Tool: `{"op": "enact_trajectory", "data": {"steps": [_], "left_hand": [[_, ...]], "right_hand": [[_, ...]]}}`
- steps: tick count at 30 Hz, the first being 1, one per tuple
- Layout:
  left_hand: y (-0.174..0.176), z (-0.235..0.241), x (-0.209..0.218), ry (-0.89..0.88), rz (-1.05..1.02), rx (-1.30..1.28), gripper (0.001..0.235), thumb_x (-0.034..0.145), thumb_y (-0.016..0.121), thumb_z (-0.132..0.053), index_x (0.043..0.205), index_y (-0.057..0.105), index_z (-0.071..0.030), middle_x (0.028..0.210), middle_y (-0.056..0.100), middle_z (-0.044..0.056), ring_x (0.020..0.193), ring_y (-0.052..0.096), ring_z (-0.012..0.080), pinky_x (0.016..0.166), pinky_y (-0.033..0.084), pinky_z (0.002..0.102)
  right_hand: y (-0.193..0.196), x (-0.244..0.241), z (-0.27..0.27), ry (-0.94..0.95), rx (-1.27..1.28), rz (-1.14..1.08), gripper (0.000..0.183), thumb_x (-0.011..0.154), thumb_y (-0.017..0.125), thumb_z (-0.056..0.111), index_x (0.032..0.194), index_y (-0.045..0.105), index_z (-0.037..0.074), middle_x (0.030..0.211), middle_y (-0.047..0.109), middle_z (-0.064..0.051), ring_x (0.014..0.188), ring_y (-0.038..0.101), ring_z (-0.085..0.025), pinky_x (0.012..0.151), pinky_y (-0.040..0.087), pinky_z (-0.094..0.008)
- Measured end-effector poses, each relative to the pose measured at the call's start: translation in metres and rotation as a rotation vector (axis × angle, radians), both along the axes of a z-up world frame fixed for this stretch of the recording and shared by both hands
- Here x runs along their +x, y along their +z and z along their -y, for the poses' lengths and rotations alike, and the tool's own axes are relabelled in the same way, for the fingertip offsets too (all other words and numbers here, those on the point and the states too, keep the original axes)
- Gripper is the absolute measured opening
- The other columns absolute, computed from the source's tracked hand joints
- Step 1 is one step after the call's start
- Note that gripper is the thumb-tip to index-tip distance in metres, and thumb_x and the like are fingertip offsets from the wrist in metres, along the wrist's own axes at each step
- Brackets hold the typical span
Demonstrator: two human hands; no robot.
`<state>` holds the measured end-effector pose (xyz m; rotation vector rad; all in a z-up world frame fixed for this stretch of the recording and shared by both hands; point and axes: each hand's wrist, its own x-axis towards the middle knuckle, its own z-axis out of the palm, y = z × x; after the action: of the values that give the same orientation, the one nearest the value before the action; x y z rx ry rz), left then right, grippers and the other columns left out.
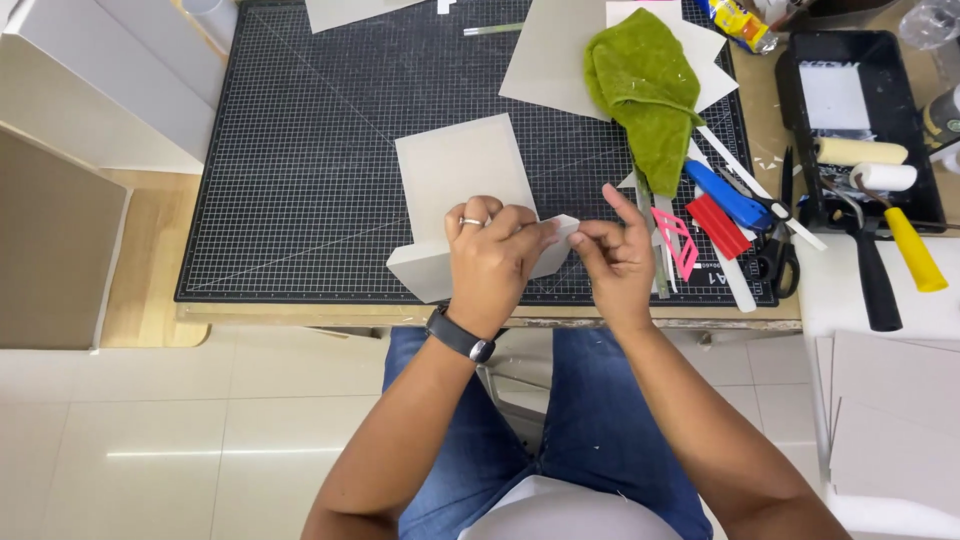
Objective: The person folds a white paper sheet along pre-scored lines, then uses a red plastic scraper to crease the folds. They apply glue with a small roller to the edges and press the flaps together to form a box. The person repeats the creasing and gluing steps to complete the assembly.
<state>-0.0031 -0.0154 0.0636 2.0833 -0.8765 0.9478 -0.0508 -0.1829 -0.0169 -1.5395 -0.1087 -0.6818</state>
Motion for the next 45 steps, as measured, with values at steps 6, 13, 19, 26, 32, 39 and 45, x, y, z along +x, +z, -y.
{"op": "enact_trajectory", "data": {"steps": [6,13,19,26,32,39,45], "left_hand": [[0.014,0.003,0.0,-0.032,-0.223,0.037,0.013,0.079,0.087,-0.029,0.081,0.08,-0.019,0.076,0.066,-0.005,0.086,0.051,0.0177,0.091,0.035,0.038],[0.015,0.005,-0.001,-0.016,-0.33,0.091,0.011,0.078,0.087,-0.027,0.083,0.08,-0.021,0.078,0.069,-0.005,0.088,0.054,0.018,0.091,0.036,0.039],[0.005,0.006,0.005,-0.006,-0.403,0.187,0.009,0.079,0.085,-0.033,0.082,0.08,-0.026,0.079,0.07,-0.007,0.091,0.054,0.0168,0.095,0.035,0.039],[-0.001,0.007,0.014,0.01,-0.363,0.275,0.011,0.082,0.082,-0.036,0.082,0.08,-0.025,0.081,0.072,-0.004,0.095,0.054,0.0185,0.099,0.032,0.045],[0.001,-0.031,-0.002,0.063,-0.058,0.129,0.021,0.081,0.085,-0.031,0.097,0.08,-0.019,0.123,0.064,0.002,0.122,0.047,0.03,0.111,0.029,0.06],[0.004,-0.032,0.008,0.062,-0.285,0.186,0.012,0.077,0.088,-0.023,0.081,0.08,-0.015,0.119,0.069,-0.001,0.129,0.044,0.0333,0.113,0.026,0.058],[0.001,-0.037,0.013,0.094,-0.322,0.259,0.013,0.079,0.086,-0.035,0.084,0.083,-0.023,0.136,0.067,0.001,0.142,0.039,0.041,0.117,0.019,0.064]], "right_hand": [[0.007,-0.002,0.006,0.01,-0.028,-0.006,0.048,0.093,0.072,-0.009,0.137,0.053,-0.003,0.096,0.075,-0.018,0.089,0.073,-0.019,0.076,0.06,-0.032],[0.049,0.0,0.009,0.056,-0.219,-0.054,0.017,0.091,0.075,-0.007,0.107,0.073,0.0,0.094,0.078,-0.018,0.086,0.078,-0.024,0.073,0.063,-0.036],[0.066,-0.004,0.018,0.136,-0.324,-0.229,0.011,0.096,0.07,-0.004,0.105,0.072,0.0,0.088,0.077,-0.018,0.084,0.076,-0.025,0.07,0.063,-0.038],[0.08,-0.001,0.019,0.181,-0.403,-0.314,0.008,0.097,0.068,-0.002,0.104,0.072,-0.001,0.09,0.076,-0.021,0.087,0.076,-0.033,0.069,0.065,-0.046],[0.08,0.0,0.016,0.169,-0.464,-0.263,0.008,0.102,0.066,0.002,0.107,0.072,-0.001,0.097,0.075,-0.022,0.088,0.075,-0.038,0.067,0.065,-0.047],[0.117,-0.002,0.011,0.14,-0.748,-0.091,0.027,0.092,0.076,0.001,0.118,0.073,0.003,0.139,0.061,-0.024,0.12,0.063,-0.047,0.093,0.055,-0.06],[0.075,0.022,-0.003,-0.019,-1.041,0.081,0.008,0.103,0.069,0.019,0.104,0.076,0.016,0.121,0.067,-0.007,0.119,0.058,-0.034,0.095,0.051,-0.052]]}}
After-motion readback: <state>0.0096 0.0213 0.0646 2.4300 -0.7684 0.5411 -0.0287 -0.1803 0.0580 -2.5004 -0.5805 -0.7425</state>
